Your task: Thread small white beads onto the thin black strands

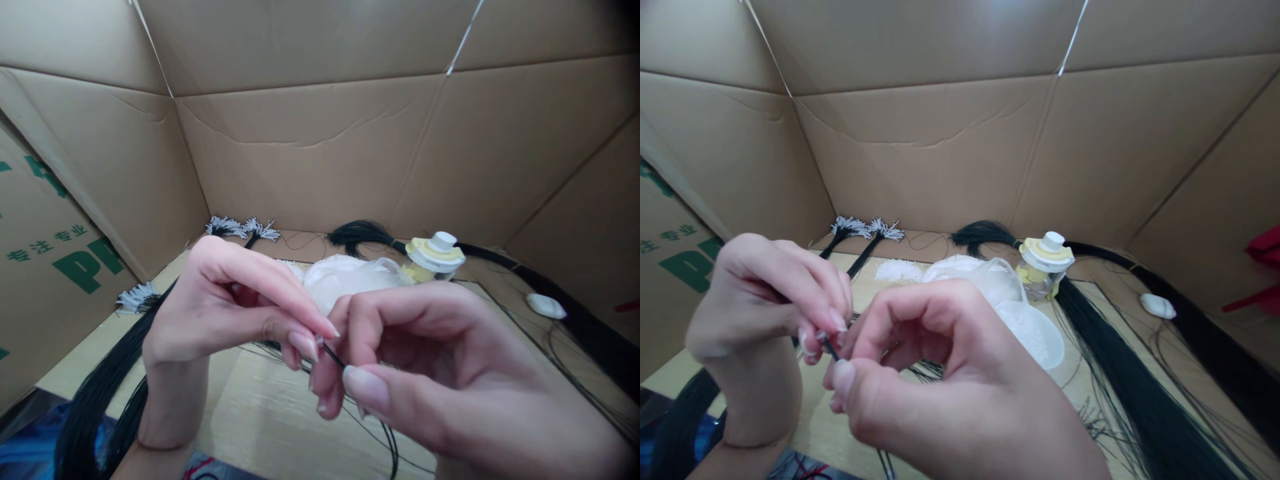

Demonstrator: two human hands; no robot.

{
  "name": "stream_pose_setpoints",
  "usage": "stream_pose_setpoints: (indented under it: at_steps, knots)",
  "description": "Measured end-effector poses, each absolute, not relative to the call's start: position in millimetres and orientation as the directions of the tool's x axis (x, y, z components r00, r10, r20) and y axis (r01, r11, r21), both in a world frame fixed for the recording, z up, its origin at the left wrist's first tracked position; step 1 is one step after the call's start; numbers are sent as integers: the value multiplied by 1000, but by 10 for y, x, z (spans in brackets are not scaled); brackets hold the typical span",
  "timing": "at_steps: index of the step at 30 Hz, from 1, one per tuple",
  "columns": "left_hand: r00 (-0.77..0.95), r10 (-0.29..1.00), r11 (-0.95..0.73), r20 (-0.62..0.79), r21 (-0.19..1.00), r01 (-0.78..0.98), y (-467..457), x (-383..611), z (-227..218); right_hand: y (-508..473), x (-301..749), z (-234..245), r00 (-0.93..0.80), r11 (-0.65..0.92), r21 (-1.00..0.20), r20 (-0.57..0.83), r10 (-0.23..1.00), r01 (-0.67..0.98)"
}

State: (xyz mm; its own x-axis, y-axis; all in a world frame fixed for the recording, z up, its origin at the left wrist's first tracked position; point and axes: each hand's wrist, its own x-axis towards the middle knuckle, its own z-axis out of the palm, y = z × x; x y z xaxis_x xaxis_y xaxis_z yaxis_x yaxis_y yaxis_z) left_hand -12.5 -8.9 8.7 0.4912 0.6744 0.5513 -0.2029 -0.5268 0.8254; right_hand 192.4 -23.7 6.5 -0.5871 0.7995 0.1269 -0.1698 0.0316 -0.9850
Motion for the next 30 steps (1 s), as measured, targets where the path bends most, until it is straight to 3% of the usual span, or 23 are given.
stream_pose_setpoints:
  at_steps: [18,30]
  knots:
    - [504,667,-550,549,819,-165,-114,-157,102,-191,1891,136,-641,55,-996,83,763,-65]
    - [534,677,-503,506,848,-165,-98,-164,82,-241,1897,75,-629,-19,-991,68,774,-131]
